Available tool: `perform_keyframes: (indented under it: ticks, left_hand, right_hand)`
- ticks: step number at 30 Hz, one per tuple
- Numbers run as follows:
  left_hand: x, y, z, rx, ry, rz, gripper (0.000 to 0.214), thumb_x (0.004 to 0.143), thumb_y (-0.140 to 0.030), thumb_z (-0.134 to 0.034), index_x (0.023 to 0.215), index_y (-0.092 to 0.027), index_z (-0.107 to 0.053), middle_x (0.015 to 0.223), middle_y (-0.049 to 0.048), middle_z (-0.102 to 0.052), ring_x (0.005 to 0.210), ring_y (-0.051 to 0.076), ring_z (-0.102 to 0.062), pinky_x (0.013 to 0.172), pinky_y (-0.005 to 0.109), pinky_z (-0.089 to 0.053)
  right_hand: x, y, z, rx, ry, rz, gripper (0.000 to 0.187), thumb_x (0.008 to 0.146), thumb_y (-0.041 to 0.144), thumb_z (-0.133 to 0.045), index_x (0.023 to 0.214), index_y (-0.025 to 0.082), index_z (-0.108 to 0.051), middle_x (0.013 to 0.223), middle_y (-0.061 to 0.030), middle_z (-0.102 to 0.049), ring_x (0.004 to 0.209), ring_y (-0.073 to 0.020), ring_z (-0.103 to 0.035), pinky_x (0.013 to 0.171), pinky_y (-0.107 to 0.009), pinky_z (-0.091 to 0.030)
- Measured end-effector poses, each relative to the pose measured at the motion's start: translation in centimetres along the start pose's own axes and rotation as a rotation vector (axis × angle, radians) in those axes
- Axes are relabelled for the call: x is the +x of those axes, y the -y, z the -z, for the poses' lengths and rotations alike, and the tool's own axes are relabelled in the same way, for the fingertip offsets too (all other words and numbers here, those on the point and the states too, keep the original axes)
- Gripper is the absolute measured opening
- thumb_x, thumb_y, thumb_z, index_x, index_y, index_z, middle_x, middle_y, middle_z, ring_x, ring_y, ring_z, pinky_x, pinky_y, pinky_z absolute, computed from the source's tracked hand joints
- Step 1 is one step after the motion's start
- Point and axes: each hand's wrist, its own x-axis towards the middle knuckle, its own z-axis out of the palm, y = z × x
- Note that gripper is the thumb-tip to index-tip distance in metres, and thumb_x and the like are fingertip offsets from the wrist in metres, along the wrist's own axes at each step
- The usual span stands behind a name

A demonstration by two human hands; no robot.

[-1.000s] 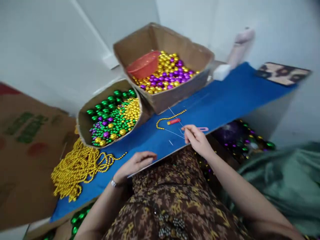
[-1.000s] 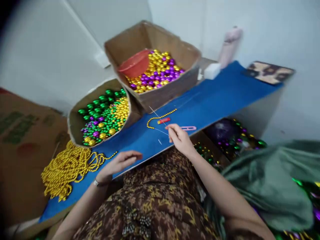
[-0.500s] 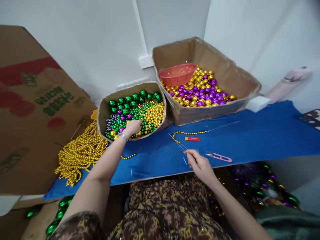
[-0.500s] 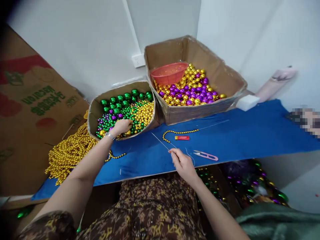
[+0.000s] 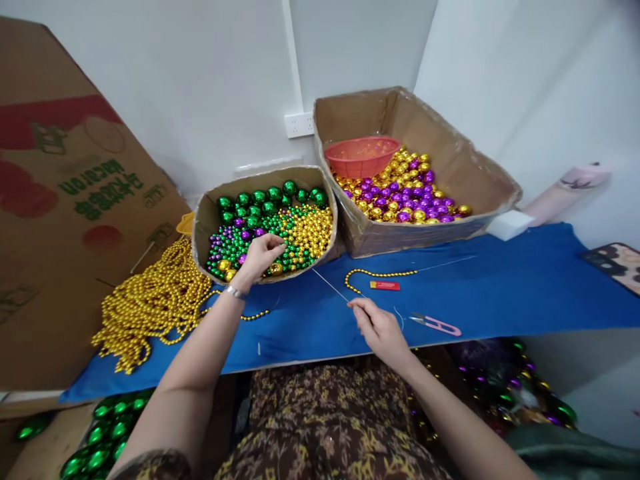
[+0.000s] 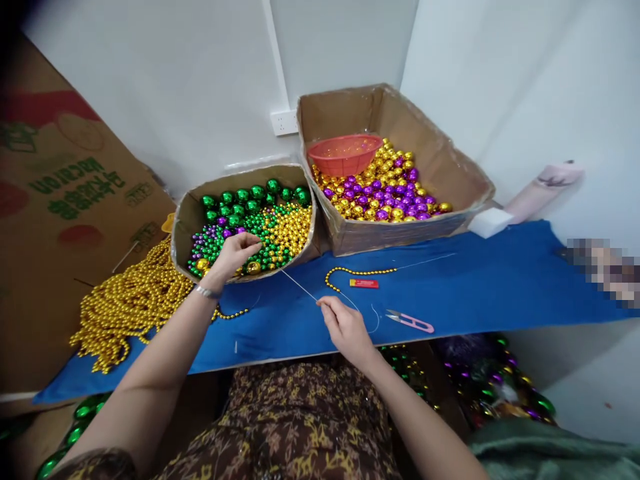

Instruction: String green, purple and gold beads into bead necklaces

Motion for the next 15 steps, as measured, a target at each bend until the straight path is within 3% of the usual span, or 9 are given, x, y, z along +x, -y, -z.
perform_keyframes:
  ticks: [4,6,9,15]
  left_hand:
    - [-3.6,-1.9,-0.4,-1.031,0.091,0.137,0.035,0.075,-0.034,-0.071,0.105,-0.017,-0.068,0.078,0.0032,-0.063,0.071,0.012,-0.059,0.054,0.019,-0.042]
    - [-5.1,-2.7,-0.9,-1.280,0.161,0.207,0.034,0.071,-0.032,-0.076,0.100,-0.017,-0.070,0.073,0.0021,-0.061,0.068,0.010,-0.057,0.053,0.018,-0.041]
    - [-6.6,-3.2,-1.6,-1.391,0.182,0.245,0.030,0.070,-0.029,-0.078,0.096,-0.015,-0.071,0.073,0.0021,-0.061,0.065,0.009,-0.056,0.051,0.016,-0.041]
    - [-7.7,-3.0,-1.8,-1.309,0.141,0.160,0.027,0.073,-0.026,-0.077,0.098,-0.017,-0.072,0.079,0.0023,-0.062,0.067,0.008,-0.057,0.052,0.016,-0.043]
  right_hand:
    - [0.9,1.2,-0.4,-0.060,-0.055,0.069,0.023,0.099,0.030,-0.041,0.104,0.021,-0.061,0.081,-0.0021,-0.071,0.064,-0.0135,-0.067,0.067,-0.023,-0.051]
    - [1.3,1.5,-0.7,-0.088,-0.077,0.117,0.023,0.099,0.029,-0.041,0.104,0.020,-0.061,0.087,-0.0035,-0.072,0.069,-0.0135,-0.068,0.071,-0.023,-0.052]
    - [1.5,1.7,-1.1,-0.125,-0.097,0.165,0.024,0.099,0.028,-0.041,0.105,0.020,-0.062,0.091,-0.0049,-0.073,0.075,-0.0141,-0.069,0.076,-0.023,-0.052]
    - [1.5,1.6,-1.1,-0.194,-0.072,0.159,0.028,0.100,0.029,-0.039,0.107,0.020,-0.064,0.093,-0.0061,-0.074,0.078,-0.0152,-0.070,0.079,-0.025,-0.054]
